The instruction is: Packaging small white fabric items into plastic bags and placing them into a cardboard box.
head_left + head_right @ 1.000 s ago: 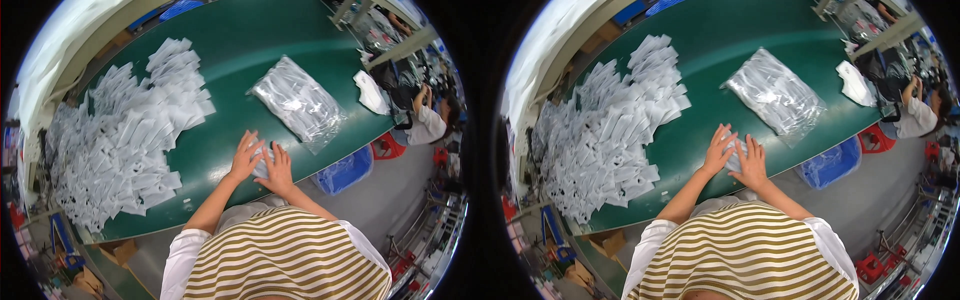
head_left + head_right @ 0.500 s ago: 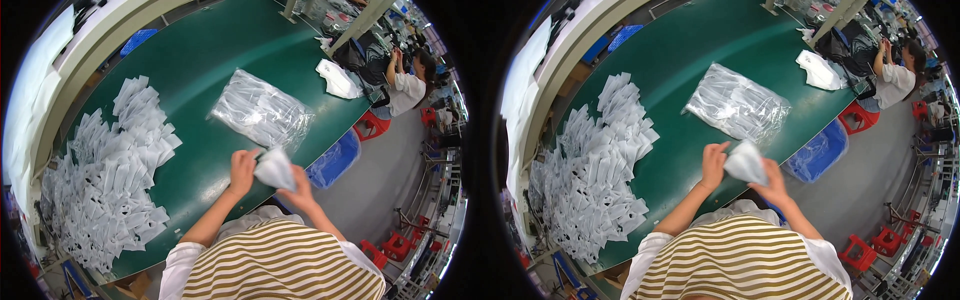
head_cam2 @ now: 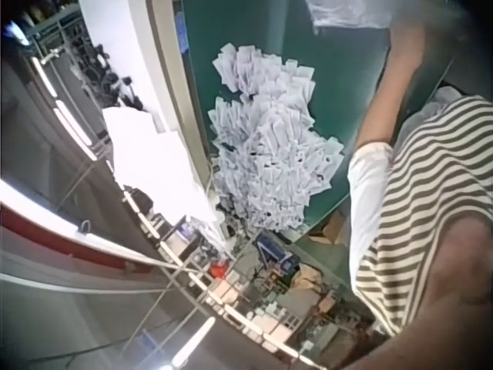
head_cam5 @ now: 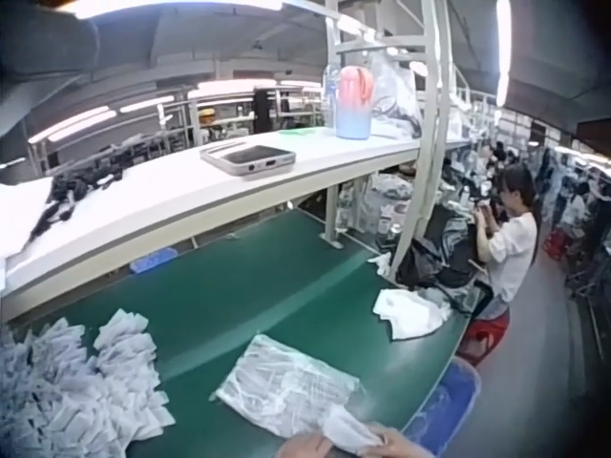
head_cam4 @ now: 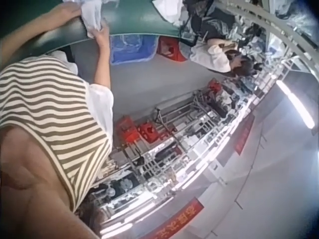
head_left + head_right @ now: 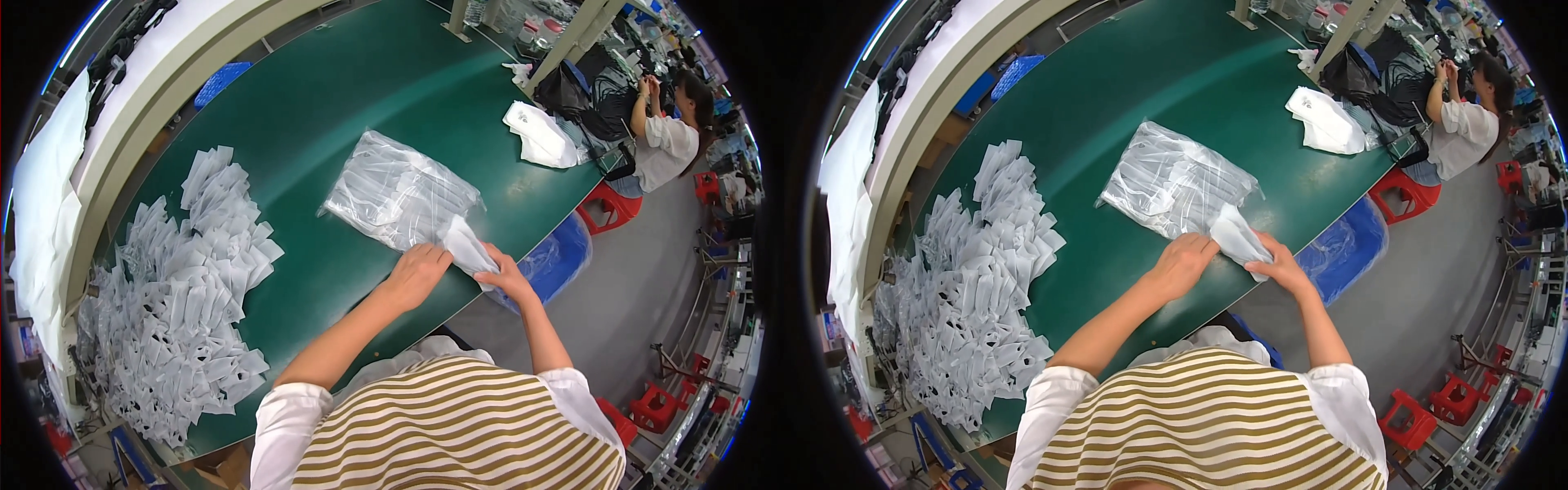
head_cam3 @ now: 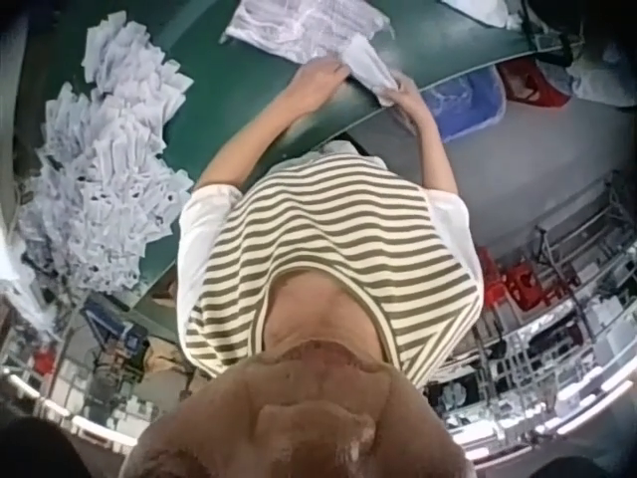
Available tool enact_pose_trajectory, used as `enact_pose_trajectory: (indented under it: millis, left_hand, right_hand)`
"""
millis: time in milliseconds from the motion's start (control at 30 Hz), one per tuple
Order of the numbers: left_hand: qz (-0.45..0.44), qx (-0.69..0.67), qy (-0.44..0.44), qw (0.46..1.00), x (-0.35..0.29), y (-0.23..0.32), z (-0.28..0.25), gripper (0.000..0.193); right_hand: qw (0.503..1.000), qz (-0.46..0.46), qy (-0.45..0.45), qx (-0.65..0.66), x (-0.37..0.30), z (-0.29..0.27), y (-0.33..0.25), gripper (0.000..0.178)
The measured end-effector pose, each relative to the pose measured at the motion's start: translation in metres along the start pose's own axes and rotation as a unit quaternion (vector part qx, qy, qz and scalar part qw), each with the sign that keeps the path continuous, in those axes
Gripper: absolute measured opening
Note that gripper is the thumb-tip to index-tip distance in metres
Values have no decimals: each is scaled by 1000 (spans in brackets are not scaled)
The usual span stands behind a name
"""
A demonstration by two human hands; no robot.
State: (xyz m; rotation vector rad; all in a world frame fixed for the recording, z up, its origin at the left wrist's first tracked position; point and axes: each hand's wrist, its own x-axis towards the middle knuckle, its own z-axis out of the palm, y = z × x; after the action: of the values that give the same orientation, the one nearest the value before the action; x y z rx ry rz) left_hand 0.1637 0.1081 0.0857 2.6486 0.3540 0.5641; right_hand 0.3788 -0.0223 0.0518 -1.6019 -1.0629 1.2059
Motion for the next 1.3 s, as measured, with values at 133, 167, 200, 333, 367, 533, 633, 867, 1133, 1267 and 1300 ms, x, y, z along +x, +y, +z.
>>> enact_pose_trajectory:
  millis: [133, 167, 200, 333, 367, 533, 633, 867, 1133, 1267, 1300]
  left_hand:
    - [-6, 2, 16, 1000, -2, 11, -19, 14]
    - [-2, 11, 19, 1000, -3, 14, -21, 13]
    - [2, 20, 21, 1000, -4, 17, -22, 12]
    - [21, 36, 7, 999, -13, 23, -20, 14]
    - [19, 38, 9, 999, -15, 22, -20, 14]
    - [-11, 32, -21, 999, -41, 22, -24, 13]
    - [-30, 25, -44, 998, -50, 21, -22, 12]
    - [-100, -77, 30, 992, -58, 20, -25, 17]
    - [-202, -158, 26, 966, -55, 21, -25, 20]
    - [-241, -75, 149, 956, -43, -5, -23, 33]
    - [-241, -75, 150, 956, -38, -15, -23, 33]
  right_hand:
    - [994, -33, -91, -56, 38, 8, -27, 77]
    - [988, -55, -99, -105, 44, 12, -35, 76]
    - [979, -76, -106, -154, 48, 18, -41, 76]
    - [929, -85, -14, -359, 59, 66, -48, 75]
    - [929, -88, -16, -359, 61, 76, -47, 75]
    - [911, -152, 84, -374, 66, 132, -28, 72]
    - [872, -170, 129, -439, 64, 143, -21, 76]
    - [962, -176, 38, -204, 26, 108, -7, 61]
    - [911, -265, 113, -296, 82, 106, 0, 37]
    - [911, -145, 120, -366, 87, 112, -29, 25]
    - [911, -146, 120, -366, 87, 113, -31, 25]
